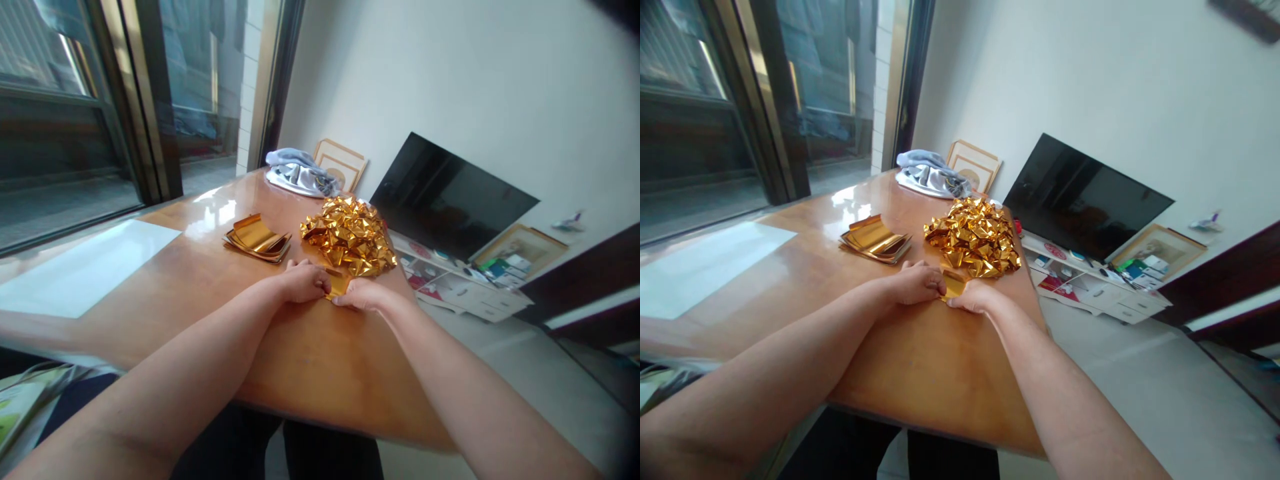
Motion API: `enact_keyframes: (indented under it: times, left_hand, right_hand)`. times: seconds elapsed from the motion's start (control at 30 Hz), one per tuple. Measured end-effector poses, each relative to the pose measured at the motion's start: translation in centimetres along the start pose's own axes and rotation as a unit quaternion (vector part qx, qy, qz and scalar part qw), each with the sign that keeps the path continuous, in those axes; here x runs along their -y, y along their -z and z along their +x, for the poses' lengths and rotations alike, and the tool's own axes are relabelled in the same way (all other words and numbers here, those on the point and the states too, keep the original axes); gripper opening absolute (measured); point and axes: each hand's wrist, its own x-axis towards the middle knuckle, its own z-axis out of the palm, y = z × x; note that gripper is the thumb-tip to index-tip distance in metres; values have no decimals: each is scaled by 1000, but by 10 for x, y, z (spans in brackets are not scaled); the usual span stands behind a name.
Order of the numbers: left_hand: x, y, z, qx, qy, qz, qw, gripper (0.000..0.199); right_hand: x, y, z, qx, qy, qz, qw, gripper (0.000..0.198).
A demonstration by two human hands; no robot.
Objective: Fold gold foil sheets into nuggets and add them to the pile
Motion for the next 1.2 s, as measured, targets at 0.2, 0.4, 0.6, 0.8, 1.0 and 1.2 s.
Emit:
enact_keyframes:
  times: [0.2,0.4,0.6,0.8,1.0,1.2]
  left_hand:
    - [4,0,-1,0,-2,5,1000,22]
    - [5,0,-2,-7,-6,15,1000,20]
    - [2,6,-6,6,-21,29,999,20]
    - [1,9,-7,9,-40,45,998,19]
    - [1,11,-7,18,-63,34,997,20]
    - [4,7,-6,-4,-70,44,997,20]
  right_hand:
    - [-19,0,-1,-20,27,34,999,32]
    - [-27,7,-10,-14,21,24,999,23]
    - [-31,13,-18,33,10,17,999,29]
    - [-51,10,-17,66,34,55,996,20]
    - [-66,3,-12,68,59,90,992,15]
    - [-68,5,-13,73,58,112,989,12]
